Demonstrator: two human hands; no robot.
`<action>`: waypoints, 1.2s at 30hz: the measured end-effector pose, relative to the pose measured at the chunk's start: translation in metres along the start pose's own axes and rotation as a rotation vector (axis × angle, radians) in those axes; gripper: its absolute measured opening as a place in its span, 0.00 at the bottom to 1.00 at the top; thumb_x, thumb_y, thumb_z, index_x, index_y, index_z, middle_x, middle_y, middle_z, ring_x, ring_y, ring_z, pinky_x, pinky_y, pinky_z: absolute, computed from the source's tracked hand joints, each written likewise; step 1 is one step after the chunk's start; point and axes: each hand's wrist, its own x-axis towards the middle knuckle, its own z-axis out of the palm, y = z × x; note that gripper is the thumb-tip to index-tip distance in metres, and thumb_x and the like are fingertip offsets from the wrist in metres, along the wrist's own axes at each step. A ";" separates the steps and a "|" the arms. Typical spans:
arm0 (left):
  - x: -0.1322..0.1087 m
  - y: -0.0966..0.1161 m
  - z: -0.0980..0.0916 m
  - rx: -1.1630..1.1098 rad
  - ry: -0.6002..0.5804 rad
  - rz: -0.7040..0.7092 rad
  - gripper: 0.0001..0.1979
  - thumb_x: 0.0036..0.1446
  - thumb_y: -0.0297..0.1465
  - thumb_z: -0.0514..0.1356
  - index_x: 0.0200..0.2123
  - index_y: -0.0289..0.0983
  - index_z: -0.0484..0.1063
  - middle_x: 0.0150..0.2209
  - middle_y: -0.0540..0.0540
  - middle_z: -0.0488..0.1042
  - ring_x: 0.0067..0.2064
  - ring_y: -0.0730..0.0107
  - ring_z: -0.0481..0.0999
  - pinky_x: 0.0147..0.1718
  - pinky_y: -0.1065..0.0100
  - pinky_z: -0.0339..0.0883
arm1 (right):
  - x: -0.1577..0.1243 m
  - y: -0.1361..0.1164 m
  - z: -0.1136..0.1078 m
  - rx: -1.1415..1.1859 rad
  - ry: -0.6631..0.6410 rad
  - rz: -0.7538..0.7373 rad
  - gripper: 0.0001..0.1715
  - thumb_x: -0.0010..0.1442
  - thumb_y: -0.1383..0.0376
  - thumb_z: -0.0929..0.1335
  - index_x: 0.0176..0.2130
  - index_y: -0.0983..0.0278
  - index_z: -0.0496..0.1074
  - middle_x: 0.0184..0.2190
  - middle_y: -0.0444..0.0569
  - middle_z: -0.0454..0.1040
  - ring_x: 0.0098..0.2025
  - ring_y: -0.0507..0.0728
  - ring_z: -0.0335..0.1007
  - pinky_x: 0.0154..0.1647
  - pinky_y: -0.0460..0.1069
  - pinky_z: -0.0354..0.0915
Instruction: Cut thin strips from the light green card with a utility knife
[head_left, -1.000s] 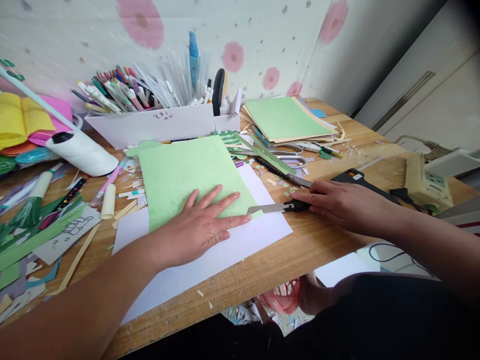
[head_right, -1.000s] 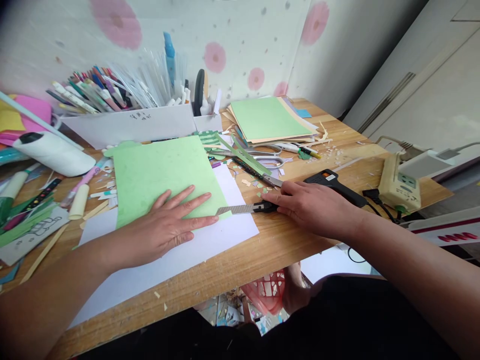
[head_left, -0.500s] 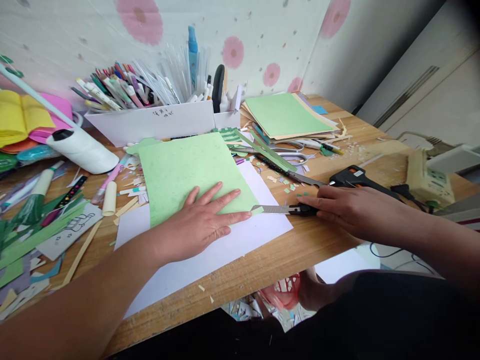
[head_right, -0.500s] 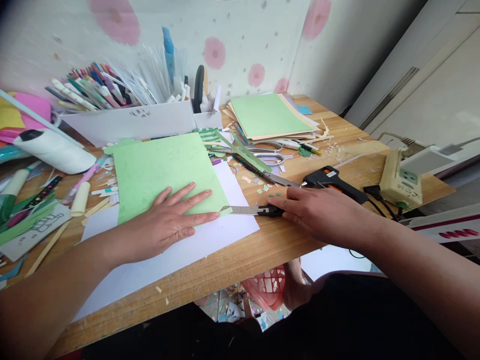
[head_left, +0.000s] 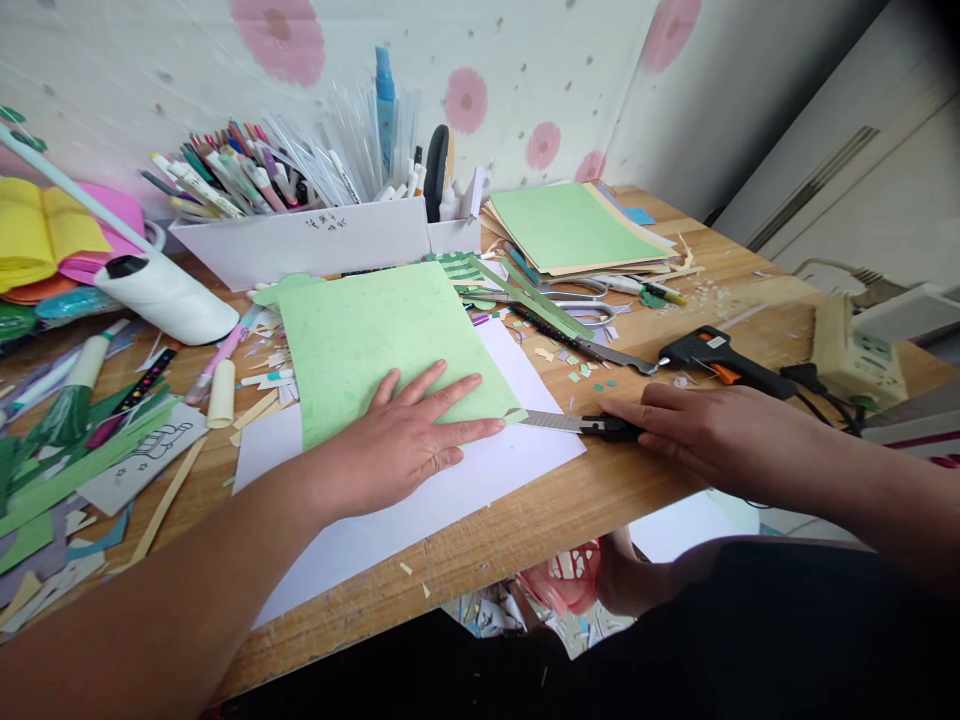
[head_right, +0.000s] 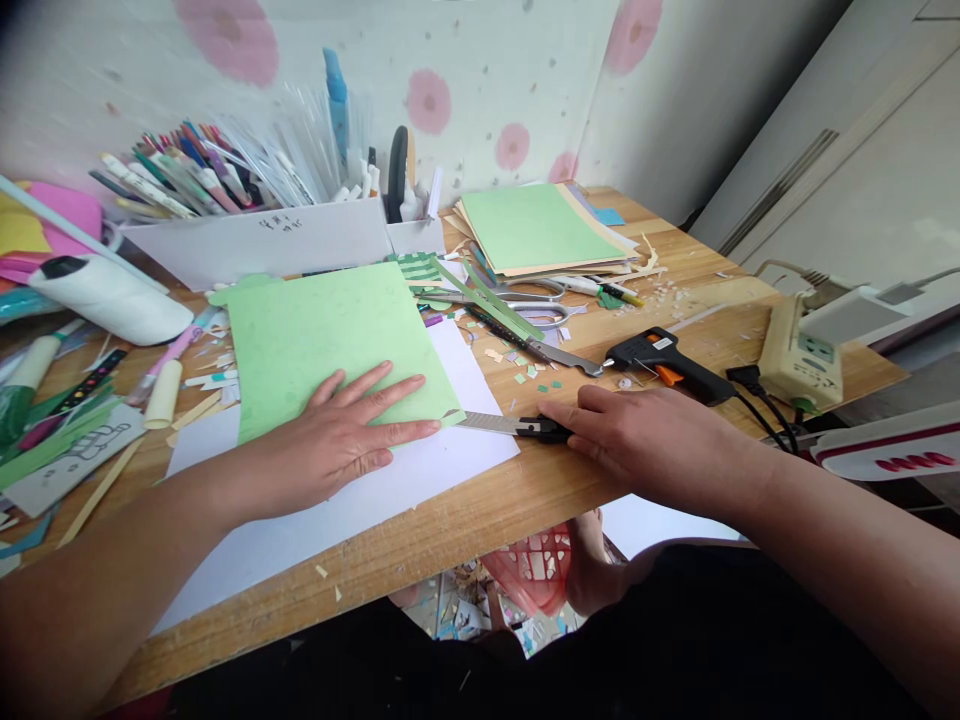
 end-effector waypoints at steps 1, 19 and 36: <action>0.000 0.000 0.000 0.000 -0.001 -0.001 0.24 0.69 0.36 0.48 0.63 0.68 0.51 0.72 0.59 0.36 0.71 0.47 0.32 0.61 0.33 0.31 | -0.001 -0.002 0.000 -0.010 -0.001 0.009 0.27 0.70 0.61 0.56 0.66 0.53 0.54 0.40 0.46 0.71 0.32 0.52 0.71 0.29 0.47 0.62; 0.001 -0.002 0.003 -0.012 0.013 -0.005 0.24 0.69 0.38 0.48 0.63 0.69 0.50 0.72 0.58 0.36 0.71 0.47 0.32 0.61 0.33 0.31 | -0.002 -0.013 -0.001 -0.059 -0.001 0.009 0.27 0.69 0.62 0.56 0.66 0.54 0.54 0.38 0.46 0.70 0.29 0.52 0.71 0.28 0.47 0.58; 0.003 -0.004 0.001 -0.021 0.050 0.004 0.23 0.68 0.31 0.48 0.60 0.65 0.61 0.71 0.58 0.44 0.70 0.48 0.39 0.62 0.38 0.36 | 0.012 0.002 -0.006 -0.062 -0.007 -0.032 0.27 0.69 0.62 0.57 0.65 0.52 0.57 0.43 0.49 0.73 0.33 0.54 0.72 0.26 0.46 0.56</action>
